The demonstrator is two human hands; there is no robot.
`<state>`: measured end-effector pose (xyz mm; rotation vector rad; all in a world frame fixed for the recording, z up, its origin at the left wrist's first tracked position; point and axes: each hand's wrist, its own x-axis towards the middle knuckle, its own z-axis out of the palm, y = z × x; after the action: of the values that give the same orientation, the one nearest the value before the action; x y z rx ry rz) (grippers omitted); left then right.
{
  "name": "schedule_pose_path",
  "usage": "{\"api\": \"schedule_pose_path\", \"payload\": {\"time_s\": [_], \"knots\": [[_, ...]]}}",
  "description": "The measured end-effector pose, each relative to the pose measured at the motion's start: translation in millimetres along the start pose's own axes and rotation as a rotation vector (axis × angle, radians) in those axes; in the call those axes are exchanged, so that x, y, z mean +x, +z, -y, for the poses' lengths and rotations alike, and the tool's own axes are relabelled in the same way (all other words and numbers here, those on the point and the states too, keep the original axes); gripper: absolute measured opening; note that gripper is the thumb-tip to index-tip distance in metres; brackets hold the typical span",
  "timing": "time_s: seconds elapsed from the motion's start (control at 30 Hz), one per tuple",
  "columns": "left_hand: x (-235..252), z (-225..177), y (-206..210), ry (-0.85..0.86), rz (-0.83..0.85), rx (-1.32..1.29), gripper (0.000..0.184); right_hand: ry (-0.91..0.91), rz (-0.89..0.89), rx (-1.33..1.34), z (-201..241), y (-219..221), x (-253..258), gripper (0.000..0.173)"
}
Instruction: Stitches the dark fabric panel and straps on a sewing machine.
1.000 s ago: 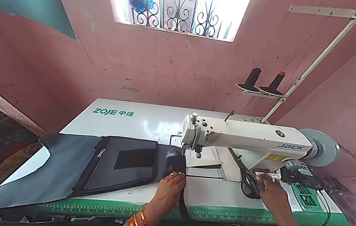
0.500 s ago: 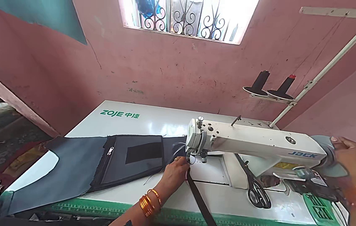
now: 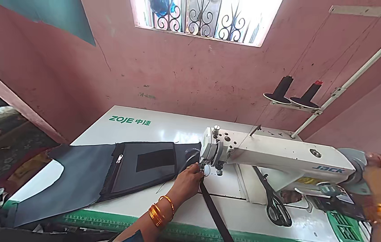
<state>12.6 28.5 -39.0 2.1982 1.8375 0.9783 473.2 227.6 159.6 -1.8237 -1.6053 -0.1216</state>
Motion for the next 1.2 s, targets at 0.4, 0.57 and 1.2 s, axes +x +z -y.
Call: {"api": "schedule_pose_path", "payload": {"time_s": [0.4, 0.57, 1.2], "knots": [[-172, 122, -163, -0.521, 0.183, 0.174, 0.108, -0.331, 0.182, 0.602, 111, 96, -261, 0.023], [-262, 91, -172, -0.217, -0.095, 0.304, 0.033, -0.286, 0.769, 0.151, 225, 142, -285, 0.032], [-203, -19, -228, -0.262, -0.155, 0.079, 0.031, -0.226, 0.956, 0.005, 235, 132, -254, 0.026]]}}
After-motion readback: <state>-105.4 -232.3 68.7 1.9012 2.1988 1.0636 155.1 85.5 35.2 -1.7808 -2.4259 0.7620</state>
